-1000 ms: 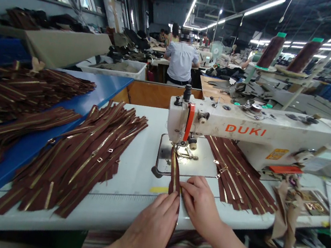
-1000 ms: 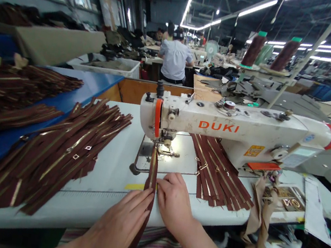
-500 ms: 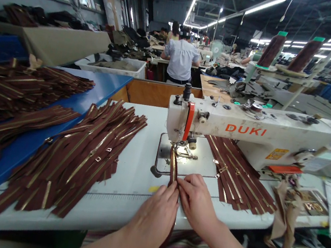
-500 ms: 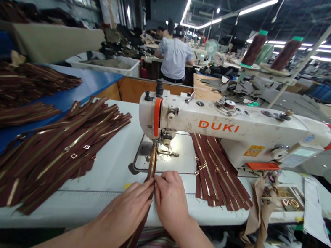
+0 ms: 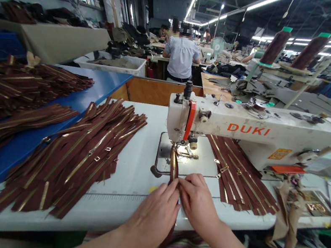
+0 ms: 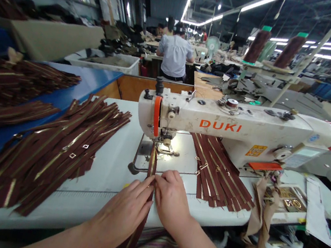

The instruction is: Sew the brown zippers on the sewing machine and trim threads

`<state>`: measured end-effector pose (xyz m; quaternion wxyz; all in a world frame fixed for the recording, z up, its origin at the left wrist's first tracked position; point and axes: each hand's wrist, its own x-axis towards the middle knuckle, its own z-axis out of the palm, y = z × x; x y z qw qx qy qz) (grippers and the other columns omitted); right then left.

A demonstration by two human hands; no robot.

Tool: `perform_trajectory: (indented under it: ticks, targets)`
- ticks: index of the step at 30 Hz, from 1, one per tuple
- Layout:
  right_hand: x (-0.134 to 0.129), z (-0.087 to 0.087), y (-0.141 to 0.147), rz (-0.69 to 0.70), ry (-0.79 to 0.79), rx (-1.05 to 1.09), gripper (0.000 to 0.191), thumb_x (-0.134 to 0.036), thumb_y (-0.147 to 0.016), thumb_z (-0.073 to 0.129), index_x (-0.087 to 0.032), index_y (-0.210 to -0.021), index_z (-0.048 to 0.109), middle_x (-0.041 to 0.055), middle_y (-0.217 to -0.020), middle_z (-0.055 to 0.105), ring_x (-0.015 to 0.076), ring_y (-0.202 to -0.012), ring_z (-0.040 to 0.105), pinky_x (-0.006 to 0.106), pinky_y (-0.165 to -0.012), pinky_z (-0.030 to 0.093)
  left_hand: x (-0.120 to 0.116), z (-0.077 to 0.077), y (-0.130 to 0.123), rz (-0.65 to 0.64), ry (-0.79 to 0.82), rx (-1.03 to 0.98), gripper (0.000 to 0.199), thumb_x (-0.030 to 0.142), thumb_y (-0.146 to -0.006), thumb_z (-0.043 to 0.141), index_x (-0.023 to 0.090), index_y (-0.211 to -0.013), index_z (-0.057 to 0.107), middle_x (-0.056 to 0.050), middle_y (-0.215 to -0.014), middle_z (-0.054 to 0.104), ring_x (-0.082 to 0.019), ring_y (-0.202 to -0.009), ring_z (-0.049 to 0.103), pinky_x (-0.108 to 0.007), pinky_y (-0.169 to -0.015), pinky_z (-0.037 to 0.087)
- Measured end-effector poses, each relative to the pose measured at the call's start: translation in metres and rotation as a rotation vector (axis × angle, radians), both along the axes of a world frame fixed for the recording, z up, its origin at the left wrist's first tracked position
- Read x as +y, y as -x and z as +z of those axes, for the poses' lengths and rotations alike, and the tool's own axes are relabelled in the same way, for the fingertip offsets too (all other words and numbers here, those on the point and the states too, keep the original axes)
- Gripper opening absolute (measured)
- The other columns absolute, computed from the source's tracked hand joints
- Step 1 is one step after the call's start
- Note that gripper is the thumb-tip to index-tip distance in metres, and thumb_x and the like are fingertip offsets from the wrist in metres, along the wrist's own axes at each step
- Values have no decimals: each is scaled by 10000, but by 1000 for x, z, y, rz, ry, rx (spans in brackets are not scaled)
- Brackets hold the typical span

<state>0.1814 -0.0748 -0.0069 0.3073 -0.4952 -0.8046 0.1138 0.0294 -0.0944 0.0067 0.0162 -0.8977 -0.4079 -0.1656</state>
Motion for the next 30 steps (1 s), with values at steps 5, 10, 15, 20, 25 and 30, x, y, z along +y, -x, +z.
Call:
perform_trajectory:
  ticks: [5, 10, 15, 20, 25, 30]
  targets:
    - [1, -1, 0, -4, 9, 46, 226, -104, -904, 471, -173, -989, 670, 74, -853, 556, 216, -839, 486, 355, -736, 467, 2, 3, -1, -35, -56, 31, 232, 97, -861, 473, 62, -1044, 611, -158, -1108, 652, -278, -985, 604, -418, -869, 496]
    - [1, 1, -1, -5, 6, 43, 216, -112, -908, 480, -173, -993, 669, 70, -845, 560, 209, -835, 491, 338, -736, 465, 3, 1, 1, -47, -95, 26, 262, 122, -904, 409, 68, -1066, 608, -156, -1106, 659, -265, -1008, 601, -419, -880, 477]
    - [0, 2, 0, 12, -6, -69, 209, -112, -921, 459, -157, -993, 649, 74, -849, 557, 214, -830, 480, 352, -748, 458, 3, 1, 3, -65, -103, 39, 276, 142, -917, 396, 59, -1069, 611, -173, -1108, 658, -271, -985, 602, -419, -863, 478]
    - [-1, 7, 2, 36, -43, -270, 171, -99, -890, 516, -145, -1024, 611, 75, -864, 554, 225, -829, 465, 357, -732, 440, 4, 2, 4, -94, -75, 45, 245, 140, -894, 454, 54, -1060, 613, -164, -1057, 667, -271, -959, 599, -413, -846, 485]
    - [-1, 14, 4, 69, -68, -409, 151, -71, -848, 561, -129, -983, 599, 78, -877, 563, 234, -825, 465, 365, -714, 425, 5, 3, 8, -131, -9, 0, 214, 141, -916, 430, 107, -992, 627, -130, -1022, 670, -251, -970, 593, -421, -866, 483]
    - [0, 13, 5, 89, -102, -475, 150, -70, -839, 568, -129, -973, 598, 81, -908, 569, 234, -833, 470, 369, -715, 421, 24, 10, 16, -168, -45, -108, 296, 90, -933, 346, 131, -872, 632, -92, -892, 671, -206, -839, 594, -381, -799, 503]
